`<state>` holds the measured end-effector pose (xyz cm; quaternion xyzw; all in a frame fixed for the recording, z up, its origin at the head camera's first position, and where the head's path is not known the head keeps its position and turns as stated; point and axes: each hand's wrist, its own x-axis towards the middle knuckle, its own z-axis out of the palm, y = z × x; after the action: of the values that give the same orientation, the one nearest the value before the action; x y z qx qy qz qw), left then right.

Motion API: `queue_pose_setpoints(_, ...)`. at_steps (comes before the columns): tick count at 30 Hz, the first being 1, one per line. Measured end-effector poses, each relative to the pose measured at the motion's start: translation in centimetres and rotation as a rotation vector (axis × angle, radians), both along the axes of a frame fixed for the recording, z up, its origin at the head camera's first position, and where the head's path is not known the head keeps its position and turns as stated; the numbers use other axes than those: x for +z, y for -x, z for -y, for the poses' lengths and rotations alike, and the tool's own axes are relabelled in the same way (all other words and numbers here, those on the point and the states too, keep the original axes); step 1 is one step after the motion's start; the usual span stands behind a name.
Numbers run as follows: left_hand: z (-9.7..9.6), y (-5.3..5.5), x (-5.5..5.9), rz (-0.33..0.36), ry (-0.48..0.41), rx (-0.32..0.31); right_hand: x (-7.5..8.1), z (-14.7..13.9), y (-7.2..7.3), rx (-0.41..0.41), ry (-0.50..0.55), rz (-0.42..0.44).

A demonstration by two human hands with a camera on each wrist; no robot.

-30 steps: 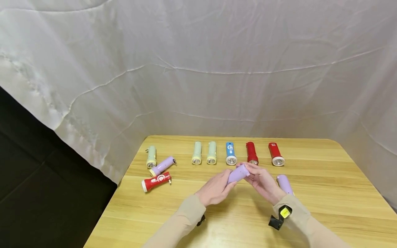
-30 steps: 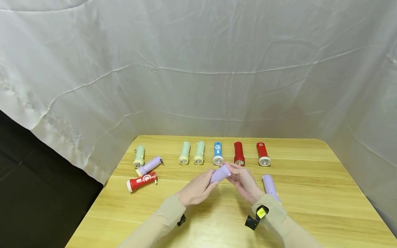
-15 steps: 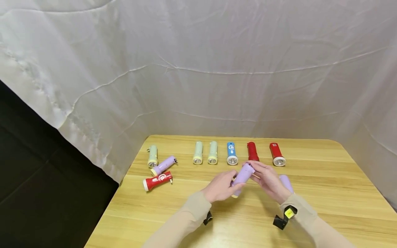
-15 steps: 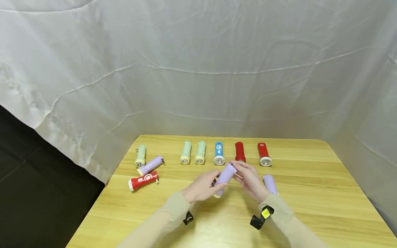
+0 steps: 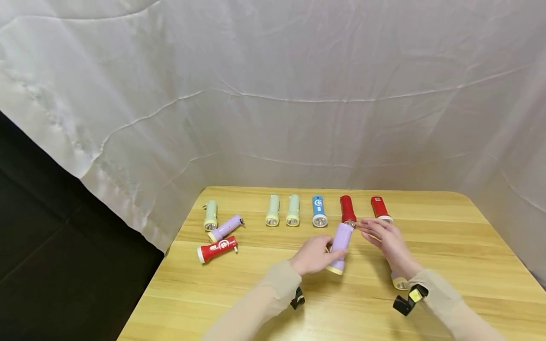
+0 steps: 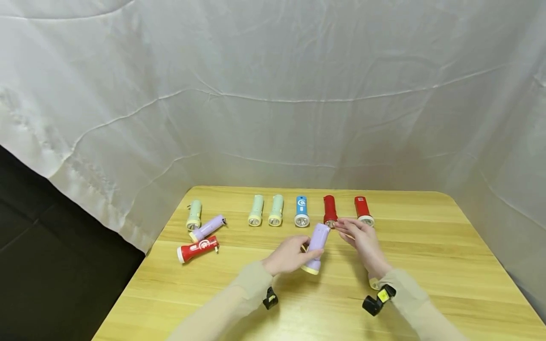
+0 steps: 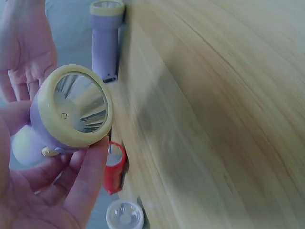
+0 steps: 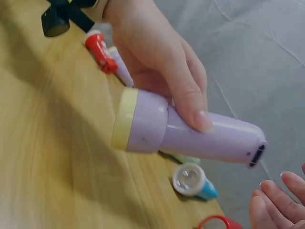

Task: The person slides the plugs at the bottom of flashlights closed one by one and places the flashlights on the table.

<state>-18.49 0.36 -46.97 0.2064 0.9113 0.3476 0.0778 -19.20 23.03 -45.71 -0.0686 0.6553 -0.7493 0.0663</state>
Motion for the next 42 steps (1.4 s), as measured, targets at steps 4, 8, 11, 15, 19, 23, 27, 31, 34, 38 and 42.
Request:
queue_pose_setpoints(4,-1.0,0.2,-0.1,0.035,-0.033,0.041,-0.1,-1.3,0.0,-0.033,-0.049,-0.053)
queue_pose_setpoints(8,-2.0,0.3,0.0,0.051,-0.031,0.064,-0.3,-2.5,-0.1,-0.071,-0.095,-0.101)
queue_pose_setpoints(11,-2.7,0.4,0.1,0.076,-0.024,0.086,-0.5,-3.2,-0.3,-0.100,-0.146,-0.151)
queue_pose_setpoints(15,-3.3,0.4,0.0,0.119,-0.026,0.125,-0.8,-3.9,-0.5,-0.119,-0.222,-0.219)
queue_pose_setpoints(19,-3.8,0.6,-0.3,0.160,-0.041,0.151,-0.9,-4.5,-0.8,-0.126,-0.303,-0.253)
queue_pose_setpoints(23,-4.3,0.7,-0.8,0.205,-0.035,0.187,-1.0,-4.9,-1.1,-0.137,-0.386,-0.261)
queue_pose_setpoints(27,-4.6,0.7,-1.1,0.236,-0.009,0.226,-1.1,-4.9,-1.3,-0.145,-0.428,-0.250)
queue_pose_setpoints(31,-5.0,0.9,-1.4,0.266,0.010,0.253,-1.1,-5.0,-1.3,-0.151,-0.445,-0.240)
queue_pose_setpoints(34,-5.3,1.2,-1.8,0.283,0.036,0.272,-1.2,-5.0,-1.3,-0.152,-0.454,-0.237)
queue_pose_setpoints(38,-5.7,1.5,-2.4,0.302,0.066,0.293,-1.3,-5.0,-1.3,-0.150,-0.458,-0.235)
queue_pose_setpoints(42,-6.0,1.8,-2.7,0.313,0.090,0.302,-1.4,-5.0,-1.3,-0.148,-0.453,-0.231)
